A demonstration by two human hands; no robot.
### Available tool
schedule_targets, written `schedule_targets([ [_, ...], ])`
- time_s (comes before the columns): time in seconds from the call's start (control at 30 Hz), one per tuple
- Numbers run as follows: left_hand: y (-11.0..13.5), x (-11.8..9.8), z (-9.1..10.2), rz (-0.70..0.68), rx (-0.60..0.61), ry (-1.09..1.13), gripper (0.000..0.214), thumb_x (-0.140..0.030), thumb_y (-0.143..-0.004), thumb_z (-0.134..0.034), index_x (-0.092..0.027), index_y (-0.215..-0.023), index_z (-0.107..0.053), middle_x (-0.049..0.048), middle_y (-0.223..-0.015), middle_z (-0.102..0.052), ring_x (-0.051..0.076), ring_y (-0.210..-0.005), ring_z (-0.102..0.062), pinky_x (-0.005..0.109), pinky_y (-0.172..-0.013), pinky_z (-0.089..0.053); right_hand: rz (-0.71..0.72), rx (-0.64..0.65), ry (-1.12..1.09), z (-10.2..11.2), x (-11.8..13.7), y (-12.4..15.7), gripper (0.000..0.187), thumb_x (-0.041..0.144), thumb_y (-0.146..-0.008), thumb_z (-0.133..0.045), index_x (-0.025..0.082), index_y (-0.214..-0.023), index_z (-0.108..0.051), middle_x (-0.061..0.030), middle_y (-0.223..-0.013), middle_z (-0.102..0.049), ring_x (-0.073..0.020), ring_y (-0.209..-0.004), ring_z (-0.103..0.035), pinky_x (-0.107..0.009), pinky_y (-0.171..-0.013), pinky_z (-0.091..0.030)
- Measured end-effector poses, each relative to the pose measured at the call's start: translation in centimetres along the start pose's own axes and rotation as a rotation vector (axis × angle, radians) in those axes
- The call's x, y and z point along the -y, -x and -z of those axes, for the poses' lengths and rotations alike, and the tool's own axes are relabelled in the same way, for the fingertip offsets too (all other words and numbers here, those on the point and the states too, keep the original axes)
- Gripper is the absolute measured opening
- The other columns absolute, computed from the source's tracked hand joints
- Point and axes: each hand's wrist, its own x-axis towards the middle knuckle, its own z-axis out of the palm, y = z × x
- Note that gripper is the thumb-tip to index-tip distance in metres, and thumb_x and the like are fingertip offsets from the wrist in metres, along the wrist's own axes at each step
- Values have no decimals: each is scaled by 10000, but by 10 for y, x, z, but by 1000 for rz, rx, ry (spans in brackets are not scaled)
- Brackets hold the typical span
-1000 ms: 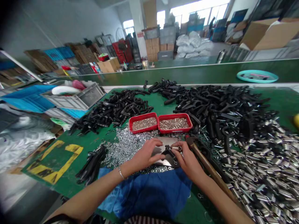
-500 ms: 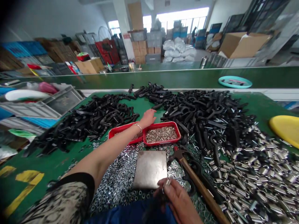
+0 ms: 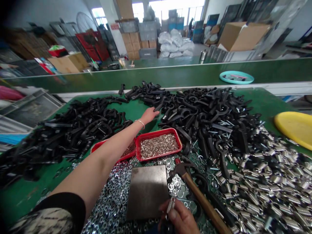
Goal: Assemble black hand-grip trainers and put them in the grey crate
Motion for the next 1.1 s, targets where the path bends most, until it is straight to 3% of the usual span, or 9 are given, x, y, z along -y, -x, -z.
schedule_targets([
  [0.1,63,-14,17,-117,-26,473,371,-404,-1050,-371,-150,-1271,-528,140,-1160,-693,185,-957,-711,328,-879,-537,61,-50,74,1,22,0,441,610,-857,-656,195,-975,-743,-44,-769,-669,-173,-696,-623,-280,-677,-470],
  [0.17,124,-22,36,-218,-15,925,428,-417,-990,-537,-205,-1355,-464,112,-1132,-695,189,-945,-712,368,-894,-547,94,-25,194,3,36,1,416,577,-876,-653,189,-995,-741,-50,-825,-692,-183,-736,-638,-294,-718,-489],
  [0.23,188,-27,57,-233,14,1158,545,-359,-905,-683,-269,-1389,-451,73,-1080,-691,186,-947,-699,374,-895,-549,105,14,283,3,44,4,409,564,-868,-667,183,-1000,-738,-50,-849,-702,-190,-766,-652,-302,-746,-499],
  [0.37,298,-36,75,-132,57,1292,453,-343,-910,-673,-286,-1327,-508,38,-1035,-670,135,-845,-663,302,-790,-558,108,61,306,-8,44,9,427,598,-872,-636,181,-931,-704,-33,-819,-688,-174,-729,-638,-283,-692,-494],
  [0.5,368,-37,55,47,169,1228,358,-450,-943,-608,-214,-1204,-541,33,-918,-694,108,-666,-626,249,-634,-526,285,2,563,-25,37,15,420,601,-893,-591,186,-867,-652,10,-711,-604,-141,-612,-560,-255,-608,-439],
  [0.6,400,-34,34,171,224,1073,413,-557,-962,-512,-189,-1148,-540,20,-739,-696,144,-598,-632,267,-594,-517,458,-71,810,-37,35,19,376,558,-947,-526,209,-821,-586,36,-622,-525,-142,-572,-519,-260,-598,-400],
  [0.73,421,-27,19,205,204,906,458,-622,-972,-414,-200,-1078,-556,-17,-582,-639,167,-529,-608,277,-553,-491,566,-25,1039,-49,37,24,359,508,-989,-473,217,-794,-553,7,-663,-575,-169,-670,-566,-278,-661,-396],
  [0.93,424,-22,18,183,226,813,469,-625,-990,-352,-213,-1037,-570,-33,-511,-579,187,-503,-594,305,-577,-484,558,19,1174,-56,37,19,380,510,-999,-434,223,-770,-530,-18,-688,-590,-182,-687,-554,-286,-657,-377],
  [1.1,420,-25,9,131,194,683,424,-593,-1005,-343,-224,-928,-538,-24,-535,-571,203,-556,-618,330,-652,-492,550,41,1122,-55,34,15,399,529,-984,-460,227,-724,-486,6,-648,-547,-167,-640,-533,-282,-635,-373],
])
